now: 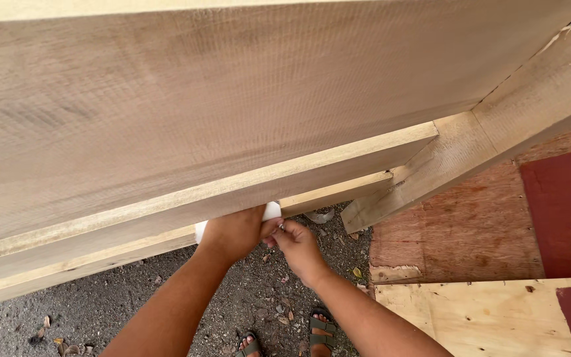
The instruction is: The person sands the wooden rails and edges of a slatted furniture frame, rubbing sandpaper along the surfaces by hand. They work around the frame, sanding different rails and sides one after another while steadying the wood with the other hand.
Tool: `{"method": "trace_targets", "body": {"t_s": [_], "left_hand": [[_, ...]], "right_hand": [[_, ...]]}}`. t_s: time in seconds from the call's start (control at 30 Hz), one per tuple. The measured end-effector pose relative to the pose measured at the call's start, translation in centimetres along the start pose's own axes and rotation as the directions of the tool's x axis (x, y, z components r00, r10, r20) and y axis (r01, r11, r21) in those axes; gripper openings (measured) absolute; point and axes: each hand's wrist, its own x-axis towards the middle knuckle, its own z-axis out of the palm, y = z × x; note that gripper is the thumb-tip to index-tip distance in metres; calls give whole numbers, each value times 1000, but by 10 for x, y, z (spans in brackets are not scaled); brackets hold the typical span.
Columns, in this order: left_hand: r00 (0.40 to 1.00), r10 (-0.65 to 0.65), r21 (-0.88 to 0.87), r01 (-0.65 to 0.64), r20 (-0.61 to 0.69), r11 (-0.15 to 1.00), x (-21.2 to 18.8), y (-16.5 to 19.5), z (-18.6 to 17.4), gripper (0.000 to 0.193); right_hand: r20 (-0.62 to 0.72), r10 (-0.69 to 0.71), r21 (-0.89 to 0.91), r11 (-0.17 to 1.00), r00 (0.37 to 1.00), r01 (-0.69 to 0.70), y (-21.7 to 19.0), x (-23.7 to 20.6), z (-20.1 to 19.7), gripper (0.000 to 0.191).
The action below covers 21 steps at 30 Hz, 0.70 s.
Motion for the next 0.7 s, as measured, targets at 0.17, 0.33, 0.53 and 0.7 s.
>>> {"method": "trace_targets", "body": {"t_s": [0.17, 0.33, 0.53, 0.7], "left_hand": [[998, -65, 288, 65, -8, 955, -95, -103, -22, 47], [975, 75, 446, 26, -207, 895, -122, -138, -16, 40], [996, 60, 396, -31, -61, 918, -59, -79, 4, 43], [996, 86, 208, -81, -18, 975, 11, 9, 3, 40]], "right_hand": [[-16, 161, -71, 984, 987, -162, 12, -6, 122, 22], [-69, 201, -71, 976, 977, -206, 0, -6, 163, 23], [-199, 110, -23, 993, 974, -117, -2, 4, 87, 25], [-363, 87, 126, 991, 928, -44, -17, 0, -11, 29]]}}
